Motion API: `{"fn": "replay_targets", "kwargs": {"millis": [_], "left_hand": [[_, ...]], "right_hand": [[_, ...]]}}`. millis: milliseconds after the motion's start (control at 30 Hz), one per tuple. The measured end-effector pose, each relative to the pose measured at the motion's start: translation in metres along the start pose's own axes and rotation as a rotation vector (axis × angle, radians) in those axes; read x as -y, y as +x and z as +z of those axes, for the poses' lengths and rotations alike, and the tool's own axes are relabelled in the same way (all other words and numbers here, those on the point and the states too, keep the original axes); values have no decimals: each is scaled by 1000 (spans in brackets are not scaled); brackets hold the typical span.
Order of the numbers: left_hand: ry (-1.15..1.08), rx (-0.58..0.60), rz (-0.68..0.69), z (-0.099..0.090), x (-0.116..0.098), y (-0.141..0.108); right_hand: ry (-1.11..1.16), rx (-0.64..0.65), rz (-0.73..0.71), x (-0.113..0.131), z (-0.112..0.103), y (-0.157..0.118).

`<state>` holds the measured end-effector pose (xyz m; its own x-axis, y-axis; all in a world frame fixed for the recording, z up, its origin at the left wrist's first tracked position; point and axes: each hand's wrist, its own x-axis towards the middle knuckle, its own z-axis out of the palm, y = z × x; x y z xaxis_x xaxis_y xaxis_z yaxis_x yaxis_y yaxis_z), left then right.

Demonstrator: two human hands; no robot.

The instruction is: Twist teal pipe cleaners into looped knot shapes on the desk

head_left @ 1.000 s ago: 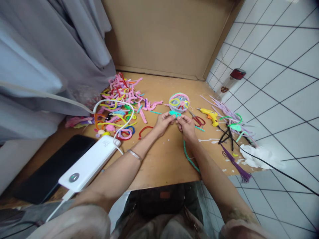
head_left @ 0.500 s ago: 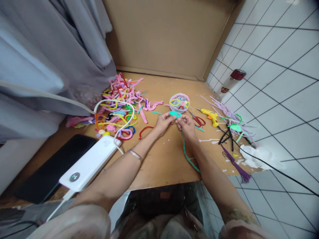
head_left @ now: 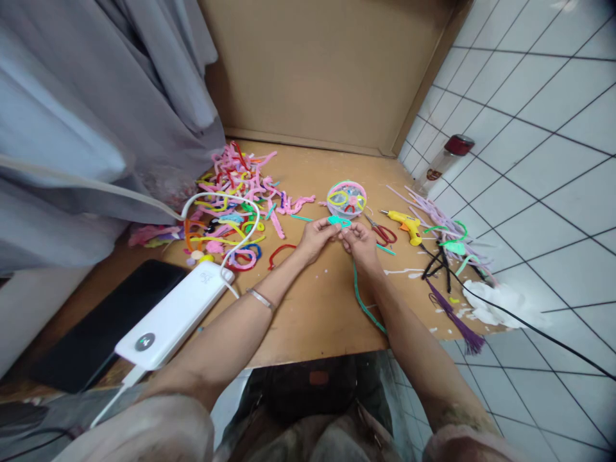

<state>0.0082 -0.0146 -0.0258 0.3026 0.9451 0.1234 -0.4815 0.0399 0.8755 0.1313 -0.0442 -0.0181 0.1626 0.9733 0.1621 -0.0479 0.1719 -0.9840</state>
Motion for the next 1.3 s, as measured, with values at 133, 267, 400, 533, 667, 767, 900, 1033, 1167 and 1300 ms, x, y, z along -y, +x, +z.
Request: {"fn": "replay_targets", "kwargs": {"millis": [133, 267, 400, 533, 667, 767, 900, 1033, 1167, 1300], "left_hand": [[-7, -1, -15, 1, -2, -1], [-2, -3, -17, 1, -2, -1], [23, -10, -17, -1, -1, 1], [39, -10, -23, -2, 0, 1], [21, 7, -15, -2, 0, 2], [11, 9, -12, -3, 1, 2], [10, 22, -15, -3, 1, 2], [17, 23, -14, -2, 0, 1], [74, -19, 35, 0, -2, 1], [118, -97, 89, -2, -5, 2]], "right_hand": [[-3, -9, -3, 0, 1, 0], [2, -28, -24, -1, 0, 0], [11, -23, -26, -3, 0, 0], [12, 3, -26, -4, -1, 1], [17, 0, -8, -2, -2, 1], [4, 2, -1, 0, -1, 0], [10, -10, -12, 1, 0, -1], [1, -3, -21, 2, 1, -1], [-13, -12, -13, 3, 3, -3], [-27, -40, 51, 5, 4, -7]]}}
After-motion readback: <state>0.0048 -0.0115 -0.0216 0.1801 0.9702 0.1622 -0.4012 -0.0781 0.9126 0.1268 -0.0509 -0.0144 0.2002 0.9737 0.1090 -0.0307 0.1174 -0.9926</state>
